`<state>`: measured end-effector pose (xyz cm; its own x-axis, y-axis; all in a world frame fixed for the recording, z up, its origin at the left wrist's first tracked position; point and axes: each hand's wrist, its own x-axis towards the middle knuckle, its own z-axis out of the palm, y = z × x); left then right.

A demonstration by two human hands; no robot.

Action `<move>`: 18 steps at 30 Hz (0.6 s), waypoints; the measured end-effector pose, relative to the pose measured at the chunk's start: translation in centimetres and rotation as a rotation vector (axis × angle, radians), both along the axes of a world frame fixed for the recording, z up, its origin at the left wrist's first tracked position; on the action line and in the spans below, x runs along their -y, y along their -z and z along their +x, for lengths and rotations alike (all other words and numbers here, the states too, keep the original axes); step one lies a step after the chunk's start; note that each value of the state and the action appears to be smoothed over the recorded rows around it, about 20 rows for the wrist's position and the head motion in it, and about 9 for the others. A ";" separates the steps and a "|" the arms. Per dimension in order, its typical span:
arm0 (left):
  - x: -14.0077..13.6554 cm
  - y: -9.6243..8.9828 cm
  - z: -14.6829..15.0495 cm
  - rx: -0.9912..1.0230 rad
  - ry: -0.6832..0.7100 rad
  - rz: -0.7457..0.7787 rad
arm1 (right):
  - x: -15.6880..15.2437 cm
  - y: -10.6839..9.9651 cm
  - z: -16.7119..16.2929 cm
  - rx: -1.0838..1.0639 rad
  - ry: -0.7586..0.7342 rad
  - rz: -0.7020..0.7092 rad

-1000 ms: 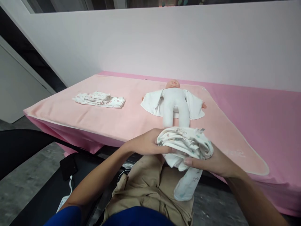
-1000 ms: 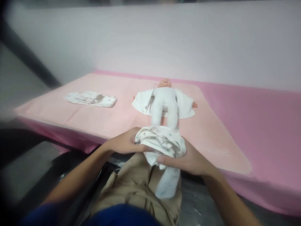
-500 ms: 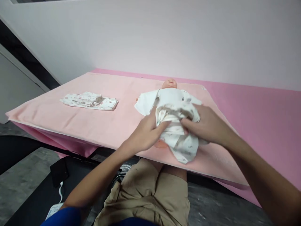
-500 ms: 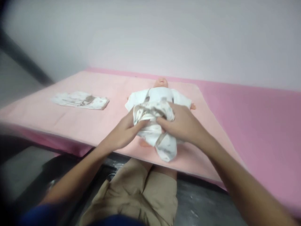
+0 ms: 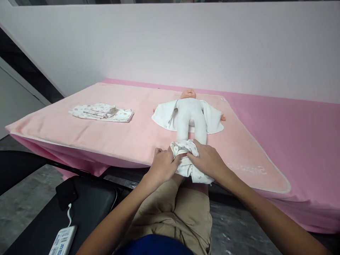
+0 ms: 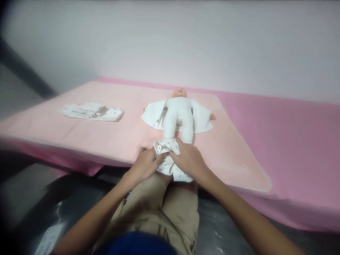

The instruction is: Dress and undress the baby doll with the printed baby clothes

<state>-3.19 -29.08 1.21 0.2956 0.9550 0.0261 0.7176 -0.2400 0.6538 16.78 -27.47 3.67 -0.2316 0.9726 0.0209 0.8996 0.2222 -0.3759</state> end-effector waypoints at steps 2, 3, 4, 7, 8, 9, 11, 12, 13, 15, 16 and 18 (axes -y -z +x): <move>-0.5 0.0 -0.2 0.086 -0.001 -0.037 | 0.5 0.6 -0.3 0.014 0.002 0.069; -0.7 0.1 -0.3 0.143 -0.007 -0.069 | 0.7 0.9 -0.3 -0.014 -0.007 0.096; -1.0 0.4 -0.4 0.203 -0.016 -0.101 | 0.9 1.3 -0.4 -0.062 -0.021 0.112; -2.1 1.4 -0.8 0.383 -0.028 -0.134 | 0.8 1.9 -0.1 -0.254 -0.054 0.119; -2.5 1.8 -1.0 0.430 -0.019 -0.115 | 0.5 1.9 0.2 -0.307 -0.064 0.120; -2.9 2.1 -1.1 0.463 -0.012 -0.079 | 0.1 1.8 0.5 -0.349 -0.085 0.129; -3.7 2.3 -1.2 0.477 -0.005 0.032 | -1.1 1.3 1.4 -0.402 -0.175 0.159; -4.1 2.3 -1.3 0.466 0.000 0.098 | -2.0 1.0 1.9 -0.416 -0.230 0.170; -4.5 2.1 -1.4 0.451 0.013 0.159 | -3.0 0.6 2.4 -0.425 -0.284 0.173; -5.4 1.5 -1.5 0.425 0.070 0.241 | -5.2 0.0 3.4 -0.433 -0.373 0.147; -5.9 1.2 -1.6 0.414 0.105 0.260 | -6.2 -0.2 3.9 -0.435 -0.403 0.123; -6.9 0.8 -1.8 0.382 0.160 0.278 | -8.2 -0.4 4.6 -0.441 -0.454 0.072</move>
<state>-5.02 -22.19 0.43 0.3574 0.8401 0.4079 0.3791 -0.5297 0.7587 21.38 -19.27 4.05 -0.5755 0.7719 0.2702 0.4736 0.5839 -0.6593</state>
